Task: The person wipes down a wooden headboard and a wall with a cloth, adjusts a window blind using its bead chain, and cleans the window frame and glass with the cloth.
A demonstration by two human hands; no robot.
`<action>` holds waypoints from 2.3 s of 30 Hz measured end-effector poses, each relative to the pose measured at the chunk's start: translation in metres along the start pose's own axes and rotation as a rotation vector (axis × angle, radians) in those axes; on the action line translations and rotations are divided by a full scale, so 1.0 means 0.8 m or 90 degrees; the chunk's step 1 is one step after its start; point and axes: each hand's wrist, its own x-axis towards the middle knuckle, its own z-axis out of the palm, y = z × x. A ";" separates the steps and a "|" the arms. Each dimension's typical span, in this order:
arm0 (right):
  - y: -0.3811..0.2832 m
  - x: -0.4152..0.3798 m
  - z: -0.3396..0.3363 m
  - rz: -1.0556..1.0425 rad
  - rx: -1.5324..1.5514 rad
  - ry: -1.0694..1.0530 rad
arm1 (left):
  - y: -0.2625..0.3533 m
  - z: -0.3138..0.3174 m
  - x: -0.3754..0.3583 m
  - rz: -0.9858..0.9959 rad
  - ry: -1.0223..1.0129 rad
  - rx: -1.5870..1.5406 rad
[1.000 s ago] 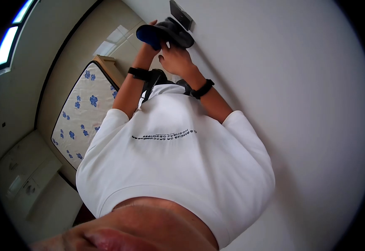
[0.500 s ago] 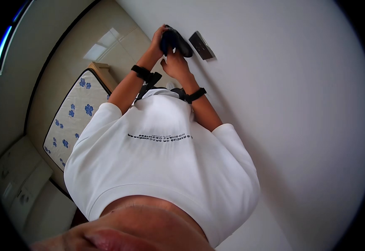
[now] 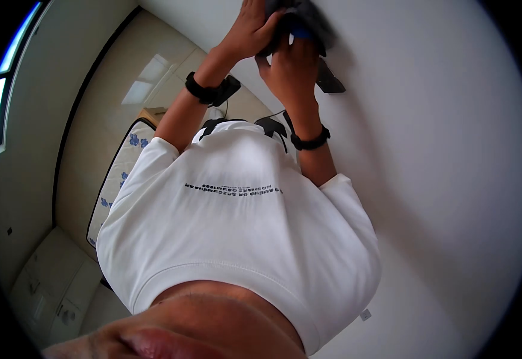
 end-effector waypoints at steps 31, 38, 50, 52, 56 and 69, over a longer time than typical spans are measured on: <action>-0.017 0.102 0.109 0.116 -0.173 0.137 | -0.088 -0.066 0.050 0.083 -0.046 -0.014; -0.042 0.100 0.197 0.095 -0.050 0.062 | -0.181 -0.055 -0.016 -0.141 -0.087 -0.116; -0.061 0.188 0.240 0.013 0.060 0.029 | -0.176 -0.261 0.142 -0.007 -0.393 -0.234; -0.081 0.234 0.189 0.029 0.052 0.130 | -0.172 -0.270 0.158 0.053 -0.374 -0.263; -0.086 0.253 0.148 0.059 0.077 0.208 | -0.162 -0.267 0.158 0.056 -0.273 -0.190; -0.105 0.245 0.284 -0.057 0.165 -0.125 | -0.391 -0.167 -0.006 -0.388 -0.136 -0.562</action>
